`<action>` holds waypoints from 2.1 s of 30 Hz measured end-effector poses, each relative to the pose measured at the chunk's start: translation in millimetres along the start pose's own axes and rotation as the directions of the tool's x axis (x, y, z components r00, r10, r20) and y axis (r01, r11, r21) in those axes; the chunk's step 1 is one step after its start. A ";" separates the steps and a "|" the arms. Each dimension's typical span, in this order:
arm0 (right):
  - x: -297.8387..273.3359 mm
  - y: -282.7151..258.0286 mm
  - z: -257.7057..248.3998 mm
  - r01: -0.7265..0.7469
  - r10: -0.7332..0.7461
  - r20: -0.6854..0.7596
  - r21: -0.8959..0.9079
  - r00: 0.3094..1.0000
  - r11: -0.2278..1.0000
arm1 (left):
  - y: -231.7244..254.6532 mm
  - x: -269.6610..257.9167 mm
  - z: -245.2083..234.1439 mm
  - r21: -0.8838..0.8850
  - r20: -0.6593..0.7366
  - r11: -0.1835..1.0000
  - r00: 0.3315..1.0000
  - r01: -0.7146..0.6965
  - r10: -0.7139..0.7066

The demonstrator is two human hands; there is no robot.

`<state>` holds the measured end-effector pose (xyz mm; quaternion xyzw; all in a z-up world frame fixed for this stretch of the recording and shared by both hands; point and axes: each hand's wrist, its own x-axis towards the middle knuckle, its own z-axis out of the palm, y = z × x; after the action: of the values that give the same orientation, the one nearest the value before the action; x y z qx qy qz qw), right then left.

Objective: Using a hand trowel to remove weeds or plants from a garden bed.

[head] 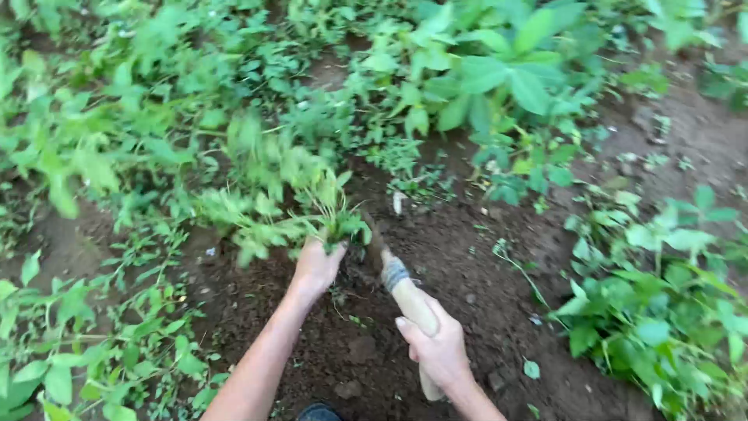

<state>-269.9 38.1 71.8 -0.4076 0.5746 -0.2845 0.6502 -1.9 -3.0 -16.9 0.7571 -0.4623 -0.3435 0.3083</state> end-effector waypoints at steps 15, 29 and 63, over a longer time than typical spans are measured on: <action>-14.4 -40.6 -163.1 -0.032 0.124 -0.297 0.297 0.947 0.954 | 232.8 -3.4 165.0 0.251 0.500 0.796 0.777 -0.552 0.381; -1.4 39.6 -248.2 0.072 0.341 -0.606 0.553 0.719 0.830 | 397.5 -70.0 364.9 0.184 0.640 0.726 0.641 -0.662 0.423; 7.2 -16.0 -281.1 0.371 0.447 -0.762 0.629 0.469 0.683 | 321.0 11.0 473.0 0.151 0.807 0.741 0.515 -0.655 0.290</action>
<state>-542.3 -33.0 79.8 0.1096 0.6681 -0.6380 0.3669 -535.8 -206.3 -39.1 0.4370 -0.8034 -0.4044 -0.0018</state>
